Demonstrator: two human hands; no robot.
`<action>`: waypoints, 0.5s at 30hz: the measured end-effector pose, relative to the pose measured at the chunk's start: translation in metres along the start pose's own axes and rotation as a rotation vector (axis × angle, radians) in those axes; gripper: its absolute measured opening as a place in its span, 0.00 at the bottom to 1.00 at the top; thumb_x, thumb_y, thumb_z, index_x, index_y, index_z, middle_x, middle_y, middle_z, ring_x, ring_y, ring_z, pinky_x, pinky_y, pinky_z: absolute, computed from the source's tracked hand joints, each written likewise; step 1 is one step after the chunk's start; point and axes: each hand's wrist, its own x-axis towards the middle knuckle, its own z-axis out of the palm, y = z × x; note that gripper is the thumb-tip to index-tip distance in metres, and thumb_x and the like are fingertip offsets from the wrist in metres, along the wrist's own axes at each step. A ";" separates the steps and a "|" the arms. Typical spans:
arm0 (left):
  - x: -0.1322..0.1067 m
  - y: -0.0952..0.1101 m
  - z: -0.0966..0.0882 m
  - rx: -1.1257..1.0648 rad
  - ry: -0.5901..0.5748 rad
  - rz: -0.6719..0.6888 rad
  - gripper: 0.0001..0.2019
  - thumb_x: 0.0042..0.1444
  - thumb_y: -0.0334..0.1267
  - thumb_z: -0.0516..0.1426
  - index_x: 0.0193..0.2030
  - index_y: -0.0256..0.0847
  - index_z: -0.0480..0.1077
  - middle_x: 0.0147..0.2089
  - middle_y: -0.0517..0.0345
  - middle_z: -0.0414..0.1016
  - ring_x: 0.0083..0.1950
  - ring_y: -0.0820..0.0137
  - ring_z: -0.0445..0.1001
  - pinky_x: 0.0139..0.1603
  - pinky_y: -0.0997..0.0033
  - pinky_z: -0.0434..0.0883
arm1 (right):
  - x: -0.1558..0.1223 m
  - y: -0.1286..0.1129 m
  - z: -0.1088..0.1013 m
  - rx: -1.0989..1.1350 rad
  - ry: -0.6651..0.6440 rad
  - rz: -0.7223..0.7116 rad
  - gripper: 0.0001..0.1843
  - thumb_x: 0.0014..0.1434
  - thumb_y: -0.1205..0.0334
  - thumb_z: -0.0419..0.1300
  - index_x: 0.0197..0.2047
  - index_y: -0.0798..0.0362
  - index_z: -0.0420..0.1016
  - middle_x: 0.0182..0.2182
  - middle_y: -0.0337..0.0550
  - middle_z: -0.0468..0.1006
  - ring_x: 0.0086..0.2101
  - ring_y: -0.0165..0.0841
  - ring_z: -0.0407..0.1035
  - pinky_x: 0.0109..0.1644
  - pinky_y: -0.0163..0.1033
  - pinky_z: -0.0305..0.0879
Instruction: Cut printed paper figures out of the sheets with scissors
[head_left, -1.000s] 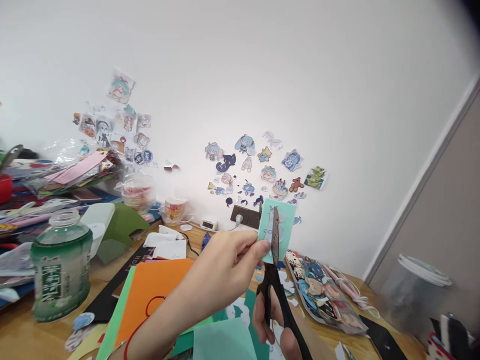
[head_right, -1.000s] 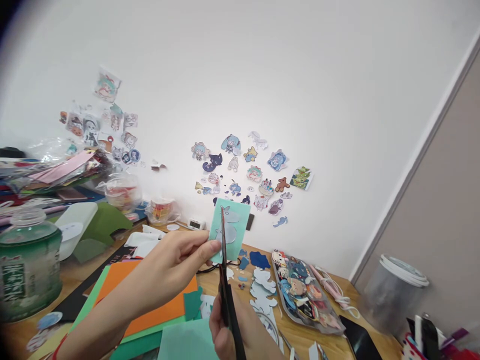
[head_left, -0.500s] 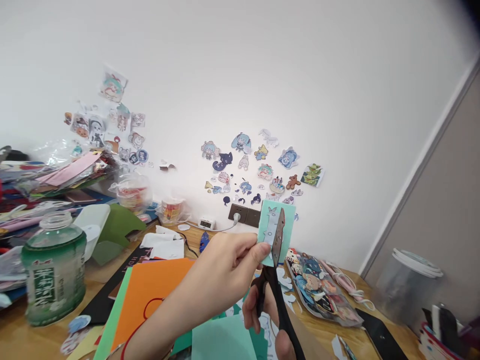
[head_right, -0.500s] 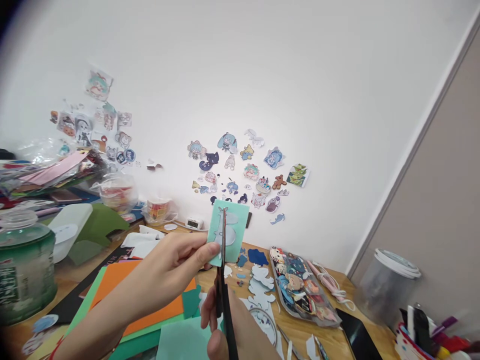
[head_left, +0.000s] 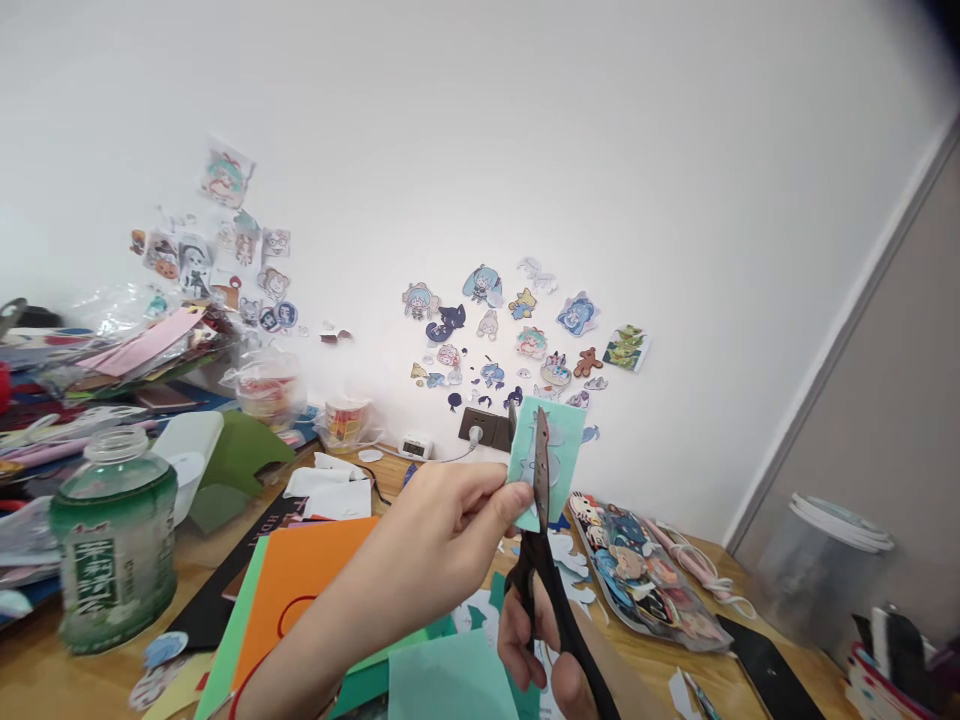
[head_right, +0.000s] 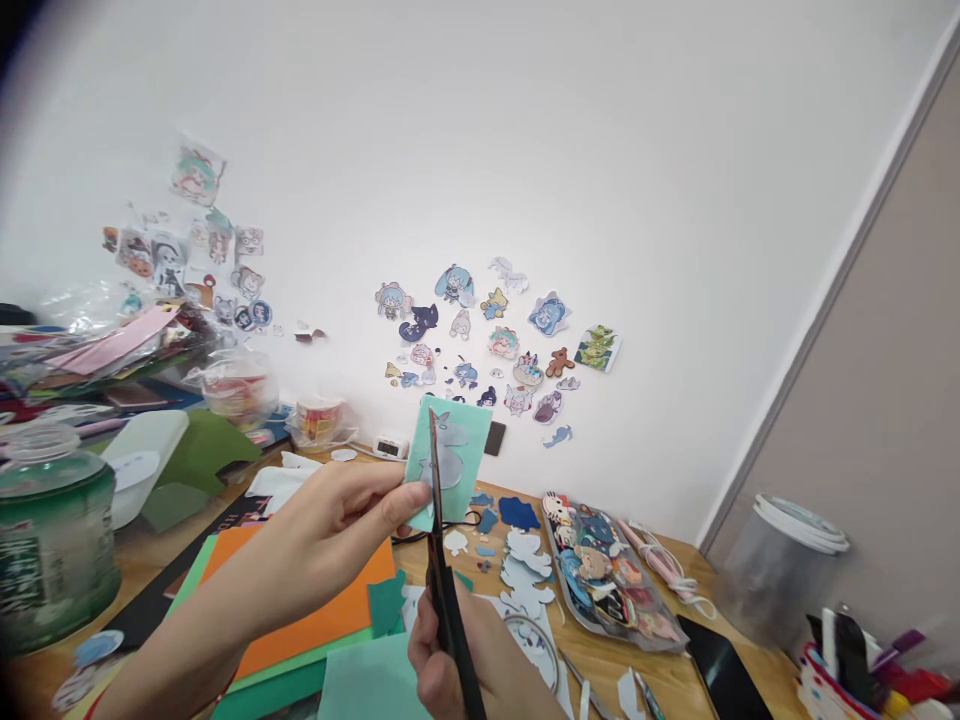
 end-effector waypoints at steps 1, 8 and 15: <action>0.000 -0.001 0.000 -0.008 -0.005 -0.001 0.19 0.63 0.41 0.45 0.21 0.40 0.44 0.20 0.67 0.43 0.22 0.76 0.47 0.22 0.73 0.46 | -0.001 0.000 0.000 0.005 0.016 -0.038 0.34 0.50 0.25 0.41 0.29 0.52 0.55 0.24 0.37 0.58 0.24 0.28 0.52 0.26 0.35 0.52; 0.000 -0.006 0.003 -0.125 -0.073 -0.061 0.18 0.63 0.48 0.43 0.25 0.41 0.49 0.24 0.66 0.49 0.26 0.74 0.52 0.26 0.73 0.52 | 0.005 0.034 0.008 0.085 0.064 -0.111 0.37 0.45 0.22 0.40 0.28 0.51 0.55 0.21 0.37 0.60 0.22 0.27 0.53 0.23 0.33 0.51; -0.001 -0.007 0.002 -0.121 -0.091 -0.105 0.18 0.63 0.51 0.42 0.27 0.42 0.53 0.25 0.66 0.48 0.27 0.74 0.50 0.26 0.71 0.50 | 0.002 0.038 0.008 0.108 0.080 -0.121 0.34 0.50 0.26 0.44 0.32 0.53 0.57 0.24 0.37 0.60 0.25 0.27 0.55 0.27 0.33 0.53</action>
